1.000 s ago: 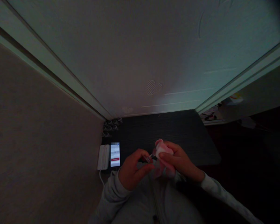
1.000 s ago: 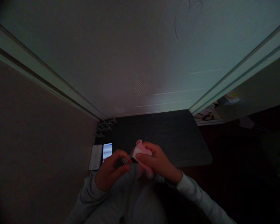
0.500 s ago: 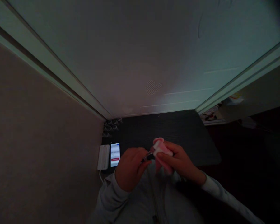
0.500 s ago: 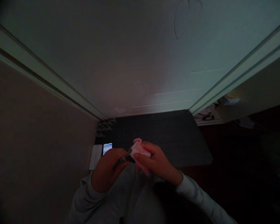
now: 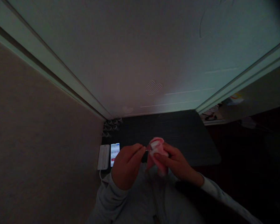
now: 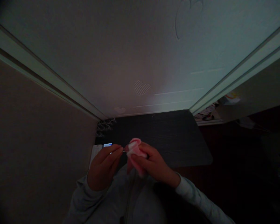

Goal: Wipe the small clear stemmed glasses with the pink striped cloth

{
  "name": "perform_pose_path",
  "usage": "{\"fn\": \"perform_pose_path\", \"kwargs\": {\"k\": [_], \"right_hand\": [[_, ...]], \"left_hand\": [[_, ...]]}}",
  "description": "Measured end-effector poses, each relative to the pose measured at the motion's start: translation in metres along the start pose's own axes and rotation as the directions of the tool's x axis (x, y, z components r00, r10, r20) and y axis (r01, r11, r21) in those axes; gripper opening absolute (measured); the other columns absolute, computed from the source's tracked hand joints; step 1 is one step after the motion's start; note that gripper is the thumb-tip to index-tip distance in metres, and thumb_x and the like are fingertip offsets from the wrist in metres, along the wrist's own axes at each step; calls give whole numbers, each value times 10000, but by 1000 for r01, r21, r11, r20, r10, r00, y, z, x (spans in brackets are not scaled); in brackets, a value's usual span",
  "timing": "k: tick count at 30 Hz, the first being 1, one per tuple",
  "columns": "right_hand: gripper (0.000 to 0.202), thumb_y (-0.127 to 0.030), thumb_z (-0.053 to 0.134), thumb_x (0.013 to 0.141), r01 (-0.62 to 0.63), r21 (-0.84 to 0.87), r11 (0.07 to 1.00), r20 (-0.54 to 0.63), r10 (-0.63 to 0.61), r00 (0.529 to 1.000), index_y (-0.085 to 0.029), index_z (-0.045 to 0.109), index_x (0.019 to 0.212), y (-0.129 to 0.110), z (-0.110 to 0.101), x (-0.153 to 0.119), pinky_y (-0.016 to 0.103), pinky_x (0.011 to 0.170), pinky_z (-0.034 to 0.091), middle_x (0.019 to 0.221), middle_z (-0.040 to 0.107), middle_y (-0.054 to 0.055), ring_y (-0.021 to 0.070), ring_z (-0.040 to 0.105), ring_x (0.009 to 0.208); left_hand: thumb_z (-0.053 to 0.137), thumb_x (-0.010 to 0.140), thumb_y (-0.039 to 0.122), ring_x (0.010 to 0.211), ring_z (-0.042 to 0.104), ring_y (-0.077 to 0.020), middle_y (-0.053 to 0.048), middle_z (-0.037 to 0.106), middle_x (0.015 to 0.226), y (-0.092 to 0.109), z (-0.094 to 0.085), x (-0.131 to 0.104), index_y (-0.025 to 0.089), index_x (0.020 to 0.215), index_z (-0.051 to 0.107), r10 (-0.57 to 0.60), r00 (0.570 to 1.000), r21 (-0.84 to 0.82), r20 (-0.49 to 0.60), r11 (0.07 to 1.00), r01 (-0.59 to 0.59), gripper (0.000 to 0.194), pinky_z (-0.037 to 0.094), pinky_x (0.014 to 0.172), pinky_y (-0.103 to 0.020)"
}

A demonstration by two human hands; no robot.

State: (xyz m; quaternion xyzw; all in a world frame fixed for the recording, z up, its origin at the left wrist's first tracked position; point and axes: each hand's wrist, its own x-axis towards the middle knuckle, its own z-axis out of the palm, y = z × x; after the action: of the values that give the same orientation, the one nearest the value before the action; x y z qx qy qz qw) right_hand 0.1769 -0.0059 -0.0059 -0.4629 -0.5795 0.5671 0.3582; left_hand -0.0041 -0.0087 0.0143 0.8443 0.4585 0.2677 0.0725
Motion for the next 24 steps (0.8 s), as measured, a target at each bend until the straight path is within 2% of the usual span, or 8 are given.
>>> {"fn": "perform_pose_path", "kwargs": {"k": [7,11,15,24], "right_hand": [[161,-232,530,736,-33,74,997,-30,36,999,-184,602,871,3,-2,1,245,689,426,845,606,17,147,541,749],[146,-271,535,734,-70,79,994,13,69,998,-167,602,812,2,-7,2,219,590,424,733,578,10,124,516,646],[142,-287,550,716,-72,50,996,51,69,996,-155,581,755,-2,-10,4,200,530,402,671,532,-4,109,484,596],[119,-281,547,726,-17,-127,992,-10,15,1000,-163,564,720,-4,-5,5,196,511,384,633,532,-17,103,474,559]], "left_hand": [[471,795,222,776,577,-176,-99,634,892,1,3,-1,138,993,552,3,998,-16,64,1000,-2,230,476,674,-297],[456,801,319,770,582,-175,-80,644,858,3,2,-1,159,1000,543,-26,987,-135,158,990,47,270,469,673,-298],[439,800,375,724,582,-163,-54,647,823,6,1,-1,188,1016,535,-81,963,-252,256,956,147,302,454,659,-290],[464,786,375,721,573,-167,-58,635,811,7,1,0,169,1006,527,-174,950,-315,260,914,254,308,438,642,-283]]}}
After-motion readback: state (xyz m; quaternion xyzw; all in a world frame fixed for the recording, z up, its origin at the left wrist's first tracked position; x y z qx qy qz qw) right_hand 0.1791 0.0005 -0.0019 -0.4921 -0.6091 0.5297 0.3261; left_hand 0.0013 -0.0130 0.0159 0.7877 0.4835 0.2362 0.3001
